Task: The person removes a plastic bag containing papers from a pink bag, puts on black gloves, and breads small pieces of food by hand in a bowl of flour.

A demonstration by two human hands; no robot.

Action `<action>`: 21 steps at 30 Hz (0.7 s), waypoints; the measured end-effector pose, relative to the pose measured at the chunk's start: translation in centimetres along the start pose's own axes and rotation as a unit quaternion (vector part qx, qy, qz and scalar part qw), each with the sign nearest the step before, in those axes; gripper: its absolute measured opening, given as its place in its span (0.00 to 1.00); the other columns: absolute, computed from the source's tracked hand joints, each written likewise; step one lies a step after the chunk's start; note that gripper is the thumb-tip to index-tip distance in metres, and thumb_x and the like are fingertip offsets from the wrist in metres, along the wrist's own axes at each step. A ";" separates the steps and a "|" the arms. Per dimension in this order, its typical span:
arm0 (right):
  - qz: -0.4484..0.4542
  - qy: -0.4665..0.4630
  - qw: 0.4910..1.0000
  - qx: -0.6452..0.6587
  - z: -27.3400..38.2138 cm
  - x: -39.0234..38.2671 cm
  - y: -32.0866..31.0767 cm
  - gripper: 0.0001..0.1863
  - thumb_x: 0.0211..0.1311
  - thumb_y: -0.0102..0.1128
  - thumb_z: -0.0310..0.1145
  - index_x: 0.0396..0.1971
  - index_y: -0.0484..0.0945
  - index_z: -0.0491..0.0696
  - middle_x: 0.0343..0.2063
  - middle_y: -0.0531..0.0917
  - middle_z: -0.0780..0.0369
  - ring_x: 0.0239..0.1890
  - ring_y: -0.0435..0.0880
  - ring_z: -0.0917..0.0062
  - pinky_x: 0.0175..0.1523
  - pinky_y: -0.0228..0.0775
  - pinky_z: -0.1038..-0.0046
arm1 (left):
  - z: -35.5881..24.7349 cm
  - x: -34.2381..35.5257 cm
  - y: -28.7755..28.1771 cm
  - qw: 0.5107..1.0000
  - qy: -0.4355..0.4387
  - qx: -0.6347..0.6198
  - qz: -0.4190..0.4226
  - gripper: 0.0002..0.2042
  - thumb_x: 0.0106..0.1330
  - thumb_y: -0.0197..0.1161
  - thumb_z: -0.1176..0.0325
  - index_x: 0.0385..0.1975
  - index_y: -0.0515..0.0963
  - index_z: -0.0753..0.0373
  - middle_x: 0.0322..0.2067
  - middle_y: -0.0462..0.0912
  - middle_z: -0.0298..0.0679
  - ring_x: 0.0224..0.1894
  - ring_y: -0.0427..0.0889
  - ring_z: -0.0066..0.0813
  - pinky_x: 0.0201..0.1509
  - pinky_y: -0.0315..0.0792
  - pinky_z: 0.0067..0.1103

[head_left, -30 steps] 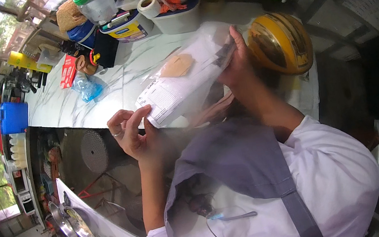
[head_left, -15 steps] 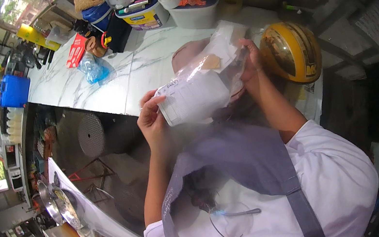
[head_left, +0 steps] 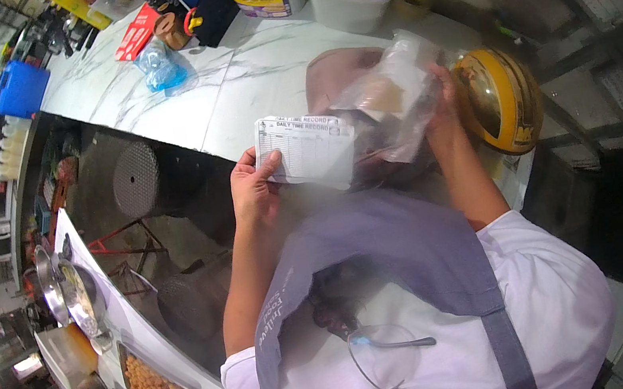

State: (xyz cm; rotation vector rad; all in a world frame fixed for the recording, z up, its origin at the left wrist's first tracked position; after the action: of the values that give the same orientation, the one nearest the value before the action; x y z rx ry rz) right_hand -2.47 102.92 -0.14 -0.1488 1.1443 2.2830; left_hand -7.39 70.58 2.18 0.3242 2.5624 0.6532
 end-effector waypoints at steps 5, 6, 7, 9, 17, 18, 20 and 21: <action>0.064 0.102 0.992 -0.033 1.2 1.3 -2.1 0.21 0.52 0.55 0.44 0.40 0.74 0.43 0.32 0.80 0.57 0.33 0.80 0.70 0.41 0.74 0.70 | -2.5 -0.4 -2.1 0.998 0.036 -0.054 -0.013 0.07 0.56 0.61 0.79 0.34 0.73 0.66 0.33 0.81 0.41 0.33 0.81 0.26 0.37 0.77 0.21; 0.093 0.128 0.987 -0.039 1.2 1.2 -1.5 0.21 0.52 0.55 0.43 0.40 0.74 0.42 0.32 0.80 0.57 0.33 0.80 0.70 0.40 0.75 0.70 | -2.8 -0.3 -2.9 0.998 0.032 -0.046 -0.034 0.07 0.57 0.61 0.78 0.35 0.73 0.66 0.33 0.81 0.41 0.33 0.81 0.26 0.37 0.77 0.22; 0.121 0.154 0.980 -0.045 1.2 1.0 -1.0 0.21 0.52 0.56 0.42 0.41 0.74 0.42 0.32 0.80 0.57 0.32 0.81 0.71 0.40 0.75 0.71 | -3.1 -0.2 -3.6 0.997 0.037 -0.050 -0.044 0.07 0.57 0.61 0.78 0.35 0.73 0.66 0.33 0.81 0.41 0.33 0.81 0.26 0.37 0.77 0.22; 0.175 0.203 0.962 -0.056 1.5 0.2 0.3 0.20 0.52 0.57 0.40 0.41 0.74 0.41 0.33 0.80 0.56 0.32 0.81 0.71 0.38 0.76 0.71 | -3.4 -0.1 -4.5 0.995 0.043 -0.057 -0.062 0.07 0.58 0.60 0.78 0.35 0.73 0.67 0.33 0.81 0.41 0.33 0.81 0.26 0.38 0.78 0.22; 0.153 0.102 0.805 -0.564 -0.8 -0.1 0.8 0.20 0.45 0.67 0.31 0.39 0.75 0.41 0.33 0.81 0.60 0.33 0.78 0.75 0.43 0.69 0.75 | -2.3 0.5 -5.1 0.991 0.057 -0.078 -0.096 0.05 0.60 0.59 0.73 0.33 0.73 0.66 0.32 0.81 0.40 0.32 0.81 0.26 0.35 0.78 0.22; 0.113 0.062 0.770 -0.625 -0.3 -1.5 2.2 0.20 0.45 0.67 0.32 0.40 0.75 0.41 0.34 0.81 0.59 0.33 0.78 0.75 0.43 0.69 0.74 | -2.1 0.4 -5.1 0.992 0.054 -0.074 -0.091 0.06 0.61 0.59 0.72 0.34 0.74 0.66 0.33 0.81 0.40 0.33 0.81 0.26 0.36 0.78 0.22; 0.033 -0.022 0.682 -0.731 1.0 -4.4 5.5 0.21 0.46 0.66 0.33 0.41 0.74 0.40 0.36 0.80 0.57 0.34 0.78 0.75 0.42 0.70 0.73 | -1.7 0.0 -4.9 0.993 0.057 -0.070 -0.071 0.07 0.62 0.59 0.70 0.36 0.74 0.67 0.34 0.81 0.40 0.34 0.81 0.26 0.37 0.78 0.23; 0.035 -0.124 0.671 -0.731 1.5 -4.7 5.6 0.22 0.47 0.66 0.32 0.42 0.73 0.41 0.36 0.79 0.57 0.34 0.77 0.75 0.42 0.71 0.74 | -1.5 0.1 -4.1 0.994 0.048 -0.068 -0.075 0.07 0.61 0.59 0.71 0.34 0.75 0.66 0.32 0.81 0.39 0.32 0.81 0.25 0.36 0.78 0.23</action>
State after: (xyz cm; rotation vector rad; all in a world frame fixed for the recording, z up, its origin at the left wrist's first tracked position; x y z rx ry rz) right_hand -1.37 99.36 6.35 -0.3595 -1.0501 2.5591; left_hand -8.69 66.51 1.29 0.0568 2.5848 0.7976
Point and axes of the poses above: each hand's wrist, its own x-axis towards the middle knuckle, its own y-axis out of the palm, z = x × y, the point moved 3 cm from there along x, towards the middle knuckle
